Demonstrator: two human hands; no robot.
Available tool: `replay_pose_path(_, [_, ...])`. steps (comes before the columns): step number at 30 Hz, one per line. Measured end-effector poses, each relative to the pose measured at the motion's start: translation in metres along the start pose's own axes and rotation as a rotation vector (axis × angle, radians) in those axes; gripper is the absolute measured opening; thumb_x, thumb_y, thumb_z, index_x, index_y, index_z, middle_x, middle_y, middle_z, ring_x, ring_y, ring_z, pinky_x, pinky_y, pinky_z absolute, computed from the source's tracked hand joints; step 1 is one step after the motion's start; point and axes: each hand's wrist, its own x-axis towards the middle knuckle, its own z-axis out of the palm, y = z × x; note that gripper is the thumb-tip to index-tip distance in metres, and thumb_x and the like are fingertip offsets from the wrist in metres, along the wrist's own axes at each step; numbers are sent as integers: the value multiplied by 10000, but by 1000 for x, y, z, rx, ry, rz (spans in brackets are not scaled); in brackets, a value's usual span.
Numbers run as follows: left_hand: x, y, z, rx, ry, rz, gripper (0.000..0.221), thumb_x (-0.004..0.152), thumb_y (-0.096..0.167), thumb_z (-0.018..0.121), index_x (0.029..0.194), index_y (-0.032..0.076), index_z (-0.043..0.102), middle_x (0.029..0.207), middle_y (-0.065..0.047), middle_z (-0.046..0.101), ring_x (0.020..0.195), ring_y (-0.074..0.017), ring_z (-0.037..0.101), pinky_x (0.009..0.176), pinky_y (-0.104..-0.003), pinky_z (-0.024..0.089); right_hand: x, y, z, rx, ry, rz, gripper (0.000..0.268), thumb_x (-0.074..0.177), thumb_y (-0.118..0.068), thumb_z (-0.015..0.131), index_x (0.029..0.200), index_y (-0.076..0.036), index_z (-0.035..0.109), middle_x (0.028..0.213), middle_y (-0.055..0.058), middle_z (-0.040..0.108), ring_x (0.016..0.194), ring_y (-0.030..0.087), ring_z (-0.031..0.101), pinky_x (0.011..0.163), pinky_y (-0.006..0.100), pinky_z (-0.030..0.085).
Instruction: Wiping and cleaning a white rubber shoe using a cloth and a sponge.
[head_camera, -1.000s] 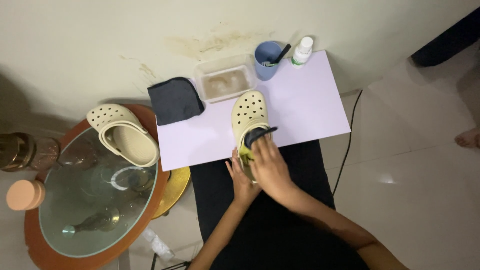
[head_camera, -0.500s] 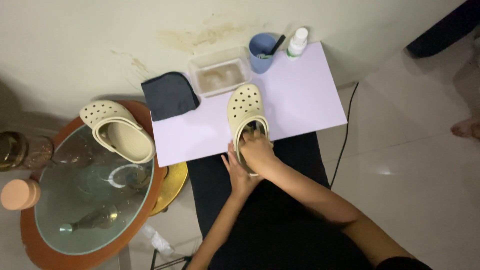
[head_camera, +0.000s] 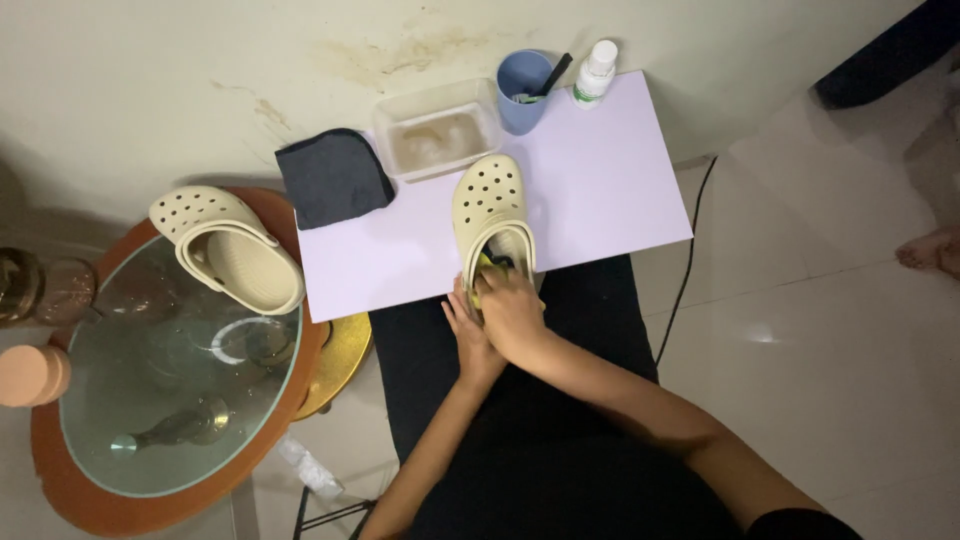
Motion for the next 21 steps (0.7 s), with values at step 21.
replay_pose_path(21, [3,16,-4,-58,93,31,1369,443,260,871,1322,-130,-104,1397,-335,156,1297,-464,176,1028,-638,79,26,13,-30,865,-10,607,331,843,-255,553,1058,-15,631,998,167,640,974,355,585,820,399,475])
